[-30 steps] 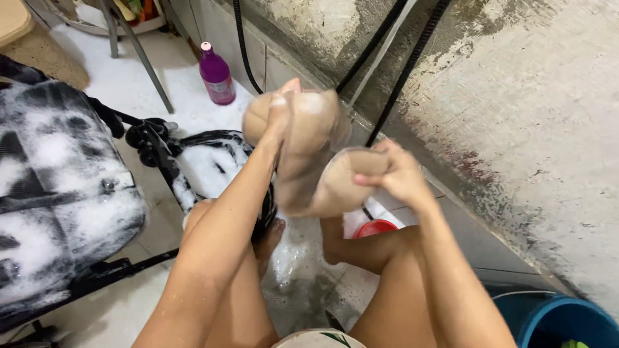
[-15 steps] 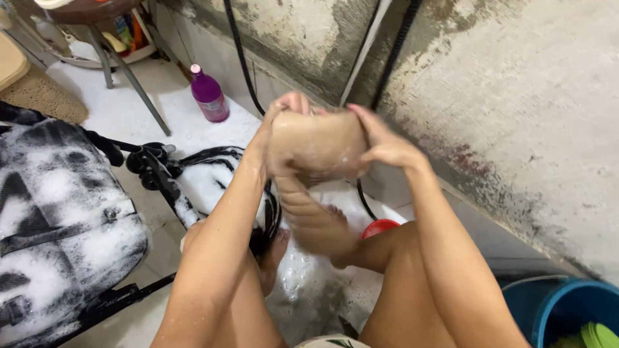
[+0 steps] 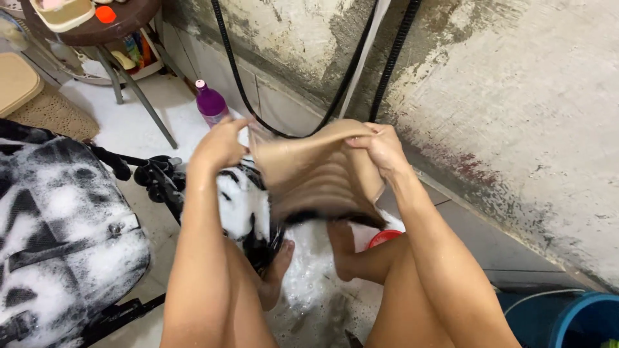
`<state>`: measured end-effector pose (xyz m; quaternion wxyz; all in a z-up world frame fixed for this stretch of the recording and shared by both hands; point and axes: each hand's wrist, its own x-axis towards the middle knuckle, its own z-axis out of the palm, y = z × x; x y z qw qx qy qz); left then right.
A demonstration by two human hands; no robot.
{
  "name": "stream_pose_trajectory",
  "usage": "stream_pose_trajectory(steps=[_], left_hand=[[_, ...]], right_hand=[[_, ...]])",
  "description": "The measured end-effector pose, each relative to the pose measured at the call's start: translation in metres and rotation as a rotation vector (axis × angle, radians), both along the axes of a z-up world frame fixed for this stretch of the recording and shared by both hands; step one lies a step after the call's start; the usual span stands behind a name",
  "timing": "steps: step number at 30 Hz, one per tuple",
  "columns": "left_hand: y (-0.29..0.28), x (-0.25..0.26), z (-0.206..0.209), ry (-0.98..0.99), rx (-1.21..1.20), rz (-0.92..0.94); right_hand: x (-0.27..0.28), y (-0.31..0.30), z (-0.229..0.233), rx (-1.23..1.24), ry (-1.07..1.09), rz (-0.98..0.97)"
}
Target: Washing and rinsing a tan stroller cushion or padded seat liner by hand.
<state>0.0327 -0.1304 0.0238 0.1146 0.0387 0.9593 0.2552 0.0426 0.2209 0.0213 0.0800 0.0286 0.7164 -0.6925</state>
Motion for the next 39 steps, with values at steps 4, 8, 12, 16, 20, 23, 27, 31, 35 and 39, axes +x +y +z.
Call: stream_pose_trajectory(steps=[4,8,12,16,20,23,27,31,35,39], left_hand=[[0.016,0.011,0.018,-0.235,0.631,-0.089],[0.094,0.009,-0.015,0.01,0.607,-0.411],[0.142,0.029,0.017,0.227,0.285,-0.193],[0.163,0.019,-0.004,0.169,1.185,-0.305],[0.16,0.002,-0.005,0.203,1.197,-0.24],[0.152,-0.009,-0.014,0.258,1.209,-0.144],[0.16,-0.016,-0.022,0.37,1.137,0.079],[0.17,0.003,0.004,0.278,0.976,0.102],[0.17,-0.019,-0.005,0.362,0.749,0.027],[0.149,-0.022,0.017,0.617,1.016,-0.276]], right_hand=[[-0.015,0.001,-0.015,-0.171,-0.016,-0.109],[-0.009,-0.017,0.003,-0.124,0.061,-0.029],[-0.016,-0.01,-0.004,-0.212,0.132,0.079],[-0.025,-0.029,0.021,-0.386,0.241,-0.005],[-0.05,-0.037,0.003,-0.15,0.533,-0.105],[-0.038,-0.043,0.033,0.14,0.522,0.043],[-0.004,-0.08,0.091,0.475,0.808,-0.012],[-0.006,-0.087,0.08,0.631,1.107,-0.165],[-0.031,-0.069,0.051,0.312,0.685,-0.239],[-0.031,-0.07,0.065,-0.106,0.497,-0.154]])
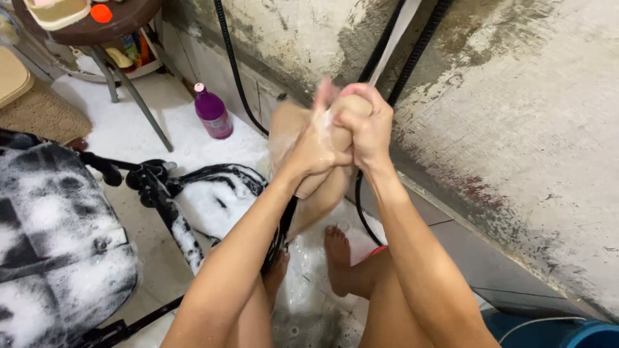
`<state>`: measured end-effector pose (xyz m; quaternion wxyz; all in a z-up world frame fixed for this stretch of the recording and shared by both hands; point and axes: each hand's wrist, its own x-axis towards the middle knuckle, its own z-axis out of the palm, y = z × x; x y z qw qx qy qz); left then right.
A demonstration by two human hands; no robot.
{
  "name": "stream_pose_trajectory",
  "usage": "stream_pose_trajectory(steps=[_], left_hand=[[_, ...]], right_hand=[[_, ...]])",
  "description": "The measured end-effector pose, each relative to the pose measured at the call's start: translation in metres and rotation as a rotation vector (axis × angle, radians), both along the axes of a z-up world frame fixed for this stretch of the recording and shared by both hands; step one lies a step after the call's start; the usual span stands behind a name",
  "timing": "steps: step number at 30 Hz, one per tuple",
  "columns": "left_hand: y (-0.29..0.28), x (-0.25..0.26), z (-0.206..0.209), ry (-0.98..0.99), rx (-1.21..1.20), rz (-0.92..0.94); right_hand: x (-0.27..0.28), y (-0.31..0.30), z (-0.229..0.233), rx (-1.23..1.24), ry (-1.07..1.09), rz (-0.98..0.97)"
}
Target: Washing and rinsing a tan stroller cushion or padded seat liner by hand.
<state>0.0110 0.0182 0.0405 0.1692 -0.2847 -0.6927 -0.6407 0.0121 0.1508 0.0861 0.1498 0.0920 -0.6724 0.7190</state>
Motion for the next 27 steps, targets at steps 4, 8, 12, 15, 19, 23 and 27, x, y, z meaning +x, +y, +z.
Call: stream_pose_trajectory(steps=[4,8,12,15,19,23,27], left_hand=[[0.006,-0.003,0.006,-0.348,-0.309,0.039],[0.015,-0.012,-0.002,-0.343,-0.279,-0.044],[0.01,-0.007,0.007,-0.458,-0.417,0.05],[0.006,-0.003,0.017,-0.453,-0.347,0.048],[-0.003,0.005,0.025,-0.46,-0.274,0.055],[-0.005,0.001,0.036,-0.436,-0.173,0.045],[-0.022,-0.027,0.017,-0.589,0.067,-0.028]], right_hand=[[-0.007,0.001,-0.001,0.132,0.017,0.044],[-0.016,0.007,-0.009,0.164,0.064,0.068],[-0.016,-0.001,-0.005,0.29,0.078,-0.048],[-0.022,0.002,-0.013,0.482,0.309,-0.028],[-0.02,-0.002,-0.013,0.571,0.392,-0.043],[-0.017,0.006,-0.006,0.537,0.119,0.032],[-0.011,0.031,-0.006,0.753,0.273,0.117]])
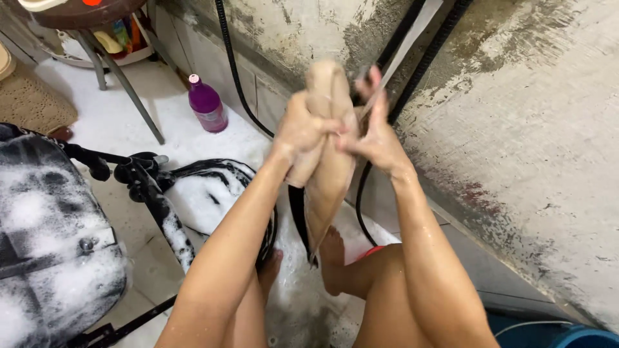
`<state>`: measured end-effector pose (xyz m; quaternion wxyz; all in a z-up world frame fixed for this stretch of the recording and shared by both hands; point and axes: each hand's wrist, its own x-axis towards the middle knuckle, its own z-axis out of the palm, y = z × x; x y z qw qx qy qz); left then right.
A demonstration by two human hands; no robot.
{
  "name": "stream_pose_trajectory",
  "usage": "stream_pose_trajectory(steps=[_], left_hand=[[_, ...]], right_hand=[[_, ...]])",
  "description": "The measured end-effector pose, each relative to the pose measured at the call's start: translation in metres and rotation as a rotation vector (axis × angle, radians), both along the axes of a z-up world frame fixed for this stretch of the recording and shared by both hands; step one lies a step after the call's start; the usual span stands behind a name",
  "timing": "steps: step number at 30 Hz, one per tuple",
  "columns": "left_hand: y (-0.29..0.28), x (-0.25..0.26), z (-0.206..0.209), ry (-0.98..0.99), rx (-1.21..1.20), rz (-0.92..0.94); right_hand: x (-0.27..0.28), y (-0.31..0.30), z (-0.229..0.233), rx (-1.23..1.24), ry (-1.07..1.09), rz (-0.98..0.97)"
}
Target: Washing and rinsing a tan stroller cushion or padded seat liner by hand.
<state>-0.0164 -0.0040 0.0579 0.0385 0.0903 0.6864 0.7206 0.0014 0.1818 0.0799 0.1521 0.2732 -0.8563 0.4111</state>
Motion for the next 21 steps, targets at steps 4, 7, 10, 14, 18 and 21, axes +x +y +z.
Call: stream_pose_trajectory(steps=[4,7,10,14,18,21], left_hand=[[0.013,0.005,0.0,0.221,0.138,0.007],[0.028,0.005,-0.004,0.312,0.26,0.103],[0.04,0.001,0.001,0.327,0.246,0.188],[0.055,-0.008,-0.019,0.175,0.32,0.19],[0.055,0.001,-0.003,0.253,0.161,0.163],[0.038,0.027,0.029,0.085,-0.304,0.089]], right_hand=[[0.001,0.01,-0.03,-0.371,-0.394,0.312],[0.005,0.008,-0.035,-0.604,-0.787,0.427],[0.005,0.004,-0.047,-0.672,-0.854,0.347],[-0.001,0.001,-0.079,-0.781,-0.573,0.125],[0.001,-0.005,-0.075,-0.839,-0.39,-0.125],[-0.005,-0.001,-0.057,-0.829,-0.342,-0.147]])
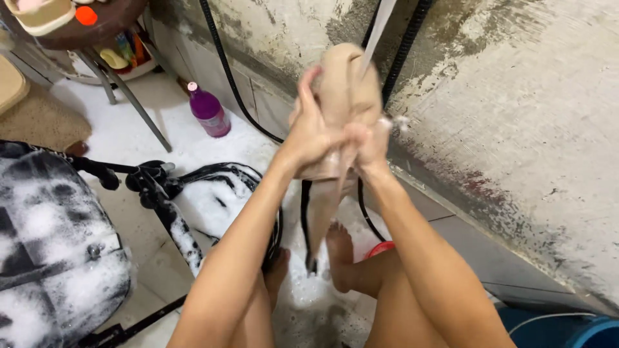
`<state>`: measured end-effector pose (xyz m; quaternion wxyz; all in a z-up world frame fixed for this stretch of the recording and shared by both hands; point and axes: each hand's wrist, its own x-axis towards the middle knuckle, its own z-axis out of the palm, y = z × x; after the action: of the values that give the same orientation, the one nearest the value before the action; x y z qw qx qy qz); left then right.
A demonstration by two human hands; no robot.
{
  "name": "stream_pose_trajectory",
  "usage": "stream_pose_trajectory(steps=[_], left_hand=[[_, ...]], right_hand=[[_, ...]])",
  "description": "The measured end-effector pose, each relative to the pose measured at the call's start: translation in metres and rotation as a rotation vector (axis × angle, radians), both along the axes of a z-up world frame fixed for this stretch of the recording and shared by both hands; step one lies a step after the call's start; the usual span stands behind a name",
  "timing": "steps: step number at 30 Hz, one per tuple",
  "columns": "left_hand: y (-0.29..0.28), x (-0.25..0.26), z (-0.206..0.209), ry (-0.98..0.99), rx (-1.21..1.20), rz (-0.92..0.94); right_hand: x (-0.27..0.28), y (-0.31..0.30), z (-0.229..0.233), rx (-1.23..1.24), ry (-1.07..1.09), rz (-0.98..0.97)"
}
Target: Washing and rinsing a tan stroller cushion or padded seat liner by hand.
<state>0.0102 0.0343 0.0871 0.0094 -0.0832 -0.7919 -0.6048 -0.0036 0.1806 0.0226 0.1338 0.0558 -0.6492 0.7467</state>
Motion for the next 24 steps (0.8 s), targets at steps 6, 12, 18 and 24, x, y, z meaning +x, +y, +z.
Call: stream_pose_trajectory(steps=[6,12,18,24], left_hand=[[-0.017,0.012,-0.048,-0.017,0.375,-0.447],[0.005,0.024,-0.061,-0.015,0.702,-0.204],[0.02,0.026,-0.075,-0.159,0.996,-0.093],[0.003,0.012,-0.07,-0.039,0.903,0.054]], right_hand=[[-0.02,0.021,-0.011,0.032,0.025,-0.017],[-0.019,0.009,-0.004,-0.085,0.016,0.0],[-0.047,0.022,-0.046,0.394,0.552,-0.01],[-0.001,-0.007,0.017,0.07,0.151,0.191]])
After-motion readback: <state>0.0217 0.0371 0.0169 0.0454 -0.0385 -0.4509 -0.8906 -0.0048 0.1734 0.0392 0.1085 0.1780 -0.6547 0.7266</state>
